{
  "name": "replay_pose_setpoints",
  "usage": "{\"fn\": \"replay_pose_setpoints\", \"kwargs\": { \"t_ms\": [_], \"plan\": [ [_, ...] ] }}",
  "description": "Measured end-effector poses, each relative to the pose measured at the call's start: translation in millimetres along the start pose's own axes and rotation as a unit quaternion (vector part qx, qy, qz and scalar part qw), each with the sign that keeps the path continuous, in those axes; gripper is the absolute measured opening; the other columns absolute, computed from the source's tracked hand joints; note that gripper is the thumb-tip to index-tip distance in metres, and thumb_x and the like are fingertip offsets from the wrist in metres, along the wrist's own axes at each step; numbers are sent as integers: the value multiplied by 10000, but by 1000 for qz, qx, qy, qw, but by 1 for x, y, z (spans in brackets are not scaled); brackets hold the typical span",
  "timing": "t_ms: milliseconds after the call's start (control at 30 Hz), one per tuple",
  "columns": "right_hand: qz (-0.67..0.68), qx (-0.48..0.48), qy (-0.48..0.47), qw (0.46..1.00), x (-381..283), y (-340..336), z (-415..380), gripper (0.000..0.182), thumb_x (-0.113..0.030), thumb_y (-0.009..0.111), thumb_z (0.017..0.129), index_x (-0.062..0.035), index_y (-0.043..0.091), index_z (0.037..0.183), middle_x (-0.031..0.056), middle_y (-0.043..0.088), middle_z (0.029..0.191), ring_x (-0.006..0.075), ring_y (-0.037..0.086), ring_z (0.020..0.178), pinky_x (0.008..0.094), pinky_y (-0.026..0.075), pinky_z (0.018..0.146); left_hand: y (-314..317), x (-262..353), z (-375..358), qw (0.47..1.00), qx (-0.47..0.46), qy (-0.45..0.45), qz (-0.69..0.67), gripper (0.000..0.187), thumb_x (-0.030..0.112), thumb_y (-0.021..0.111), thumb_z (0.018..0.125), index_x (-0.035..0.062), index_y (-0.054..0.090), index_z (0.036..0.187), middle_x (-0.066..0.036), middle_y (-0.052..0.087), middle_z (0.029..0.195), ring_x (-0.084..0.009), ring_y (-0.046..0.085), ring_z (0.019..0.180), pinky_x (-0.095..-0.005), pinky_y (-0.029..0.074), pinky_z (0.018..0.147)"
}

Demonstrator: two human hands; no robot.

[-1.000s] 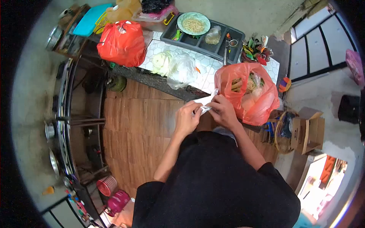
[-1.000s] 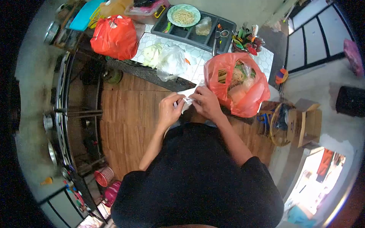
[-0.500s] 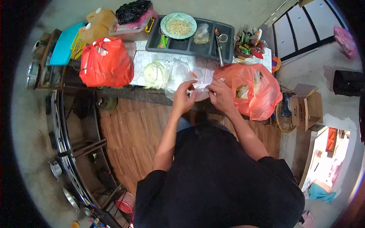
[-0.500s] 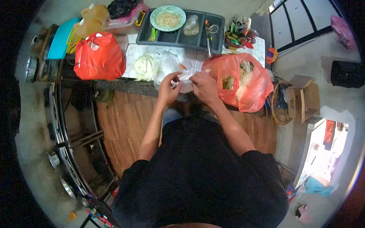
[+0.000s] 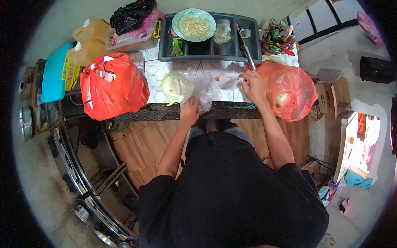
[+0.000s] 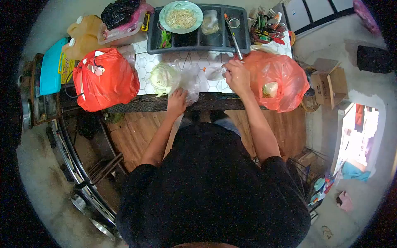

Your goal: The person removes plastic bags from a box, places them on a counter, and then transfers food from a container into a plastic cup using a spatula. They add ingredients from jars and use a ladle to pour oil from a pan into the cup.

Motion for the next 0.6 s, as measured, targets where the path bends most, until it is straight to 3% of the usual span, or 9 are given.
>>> {"fn": "replay_pose_setpoints", "kwargs": {
  "t_ms": [267,333,600],
  "plan": [
    [18,12,56,998,-3,22,33,189,-133,604,794,-57,698,940,116,654,960,326,613,1003,440,502,859,-34,18,-14,996,46,43,-64,600,265,674,799,80,524,1349,-185,463,1430,-365,467,1275,-474,400,1036],
    [29,11,62,998,0,37,42,194,-133,602,797,-68,706,948,119,657,954,330,614,1006,443,502,858,-40,18,-9,994,95,50,-36,643,320,673,820,91,492,1392,-184,451,1448,-351,451,1294,-507,376,1034],
    [62,-2,145,988,19,70,77,232,-159,632,795,-90,737,990,155,703,1024,361,663,948,459,522,815,-19,7,7,996,39,-4,79,649,386,657,854,88,487,1405,-157,495,1373,-314,428,1296,-512,357,963]
  ]
}}
Point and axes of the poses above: each hand's wrist, its own z-axis towards the middle knuckle, its own y-axis out of the palm, x = y × z, the point moved 5 cm from there along z, towards the middle knuckle
